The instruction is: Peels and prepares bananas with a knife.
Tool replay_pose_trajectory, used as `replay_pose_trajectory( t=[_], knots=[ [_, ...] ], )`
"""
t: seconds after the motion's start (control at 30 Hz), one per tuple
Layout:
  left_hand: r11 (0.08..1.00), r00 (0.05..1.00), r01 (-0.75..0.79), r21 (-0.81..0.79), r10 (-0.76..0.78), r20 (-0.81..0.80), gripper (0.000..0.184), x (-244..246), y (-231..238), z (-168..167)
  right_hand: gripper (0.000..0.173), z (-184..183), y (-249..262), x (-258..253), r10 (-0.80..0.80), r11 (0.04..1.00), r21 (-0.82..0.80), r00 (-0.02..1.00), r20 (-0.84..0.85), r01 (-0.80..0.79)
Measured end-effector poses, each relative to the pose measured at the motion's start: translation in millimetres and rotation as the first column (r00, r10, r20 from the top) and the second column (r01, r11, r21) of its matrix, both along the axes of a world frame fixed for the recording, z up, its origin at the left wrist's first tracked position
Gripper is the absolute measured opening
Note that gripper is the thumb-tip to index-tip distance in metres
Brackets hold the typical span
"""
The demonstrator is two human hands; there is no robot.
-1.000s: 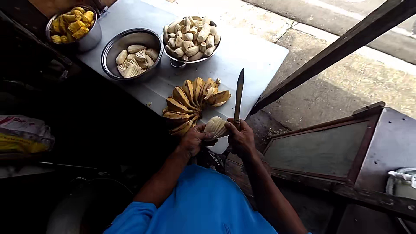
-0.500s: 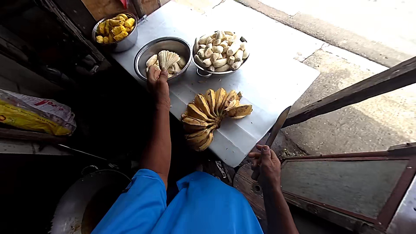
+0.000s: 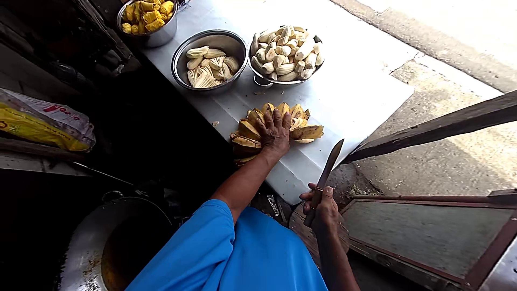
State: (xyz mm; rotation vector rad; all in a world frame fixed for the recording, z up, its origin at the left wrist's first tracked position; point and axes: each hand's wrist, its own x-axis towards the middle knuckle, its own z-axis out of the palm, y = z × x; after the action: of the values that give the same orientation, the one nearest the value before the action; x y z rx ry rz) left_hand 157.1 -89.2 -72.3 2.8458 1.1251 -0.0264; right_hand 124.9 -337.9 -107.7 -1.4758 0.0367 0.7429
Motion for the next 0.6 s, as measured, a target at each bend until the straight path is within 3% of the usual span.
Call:
replay_pose_trajectory(
  t=[0.23, 0.33, 0.4, 0.47, 0.5, 0.57, 0.6],
  knots=[
    [0.999, 0.986, -0.036, -0.022, 0.039, 0.16, 0.083, -9.0, 16.5, 10.8, 0.056, 2.4, 4.8, 3.7, 0.032, 0.998, -0.049, 0.999, -0.002, -0.032],
    [0.982, 0.949, -0.065, -0.179, 0.116, 0.293, 0.079, -22.2, 42.0, 29.3, 0.043, 6.2, 11.3, 15.4, 0.116, 0.981, -0.167, 0.987, 0.114, -0.097],
    [0.931, 0.881, -0.053, -0.36, 0.214, 0.422, 0.081, -36.4, 65.1, 43.5, 0.044, 6.2, 16.8, 24.9, 0.201, 0.956, -0.255, 0.957, 0.21, -0.144],
    [0.815, 0.722, 0.06, -0.577, 0.364, 0.589, 0.076, -57.1, 88.4, 53.5, 0.05, 1.6, 22.6, 37.7, 0.304, 0.91, -0.376, 0.898, 0.319, -0.175],
    [0.725, 0.587, 0.179, -0.665, 0.464, 0.664, 0.068, -71.0, 94.0, 59.0, 0.053, 0.3, 25.6, 43.9, 0.351, 0.883, -0.437, 0.859, 0.373, -0.171],
    [0.558, 0.338, 0.392, -0.732, 0.653, 0.678, 0.049, -102.7, 94.1, 67.3, 0.057, 4.4, 32.9, 49.0, 0.431, 0.835, -0.536, 0.75, 0.501, -0.122],
    [0.52, 0.246, 0.437, -0.734, 0.716, 0.653, 0.038, -118.2, 88.6, 69.8, 0.058, 8.5, 36.9, 47.3, 0.448, 0.832, -0.548, 0.679, 0.581, -0.08]
  ],
)
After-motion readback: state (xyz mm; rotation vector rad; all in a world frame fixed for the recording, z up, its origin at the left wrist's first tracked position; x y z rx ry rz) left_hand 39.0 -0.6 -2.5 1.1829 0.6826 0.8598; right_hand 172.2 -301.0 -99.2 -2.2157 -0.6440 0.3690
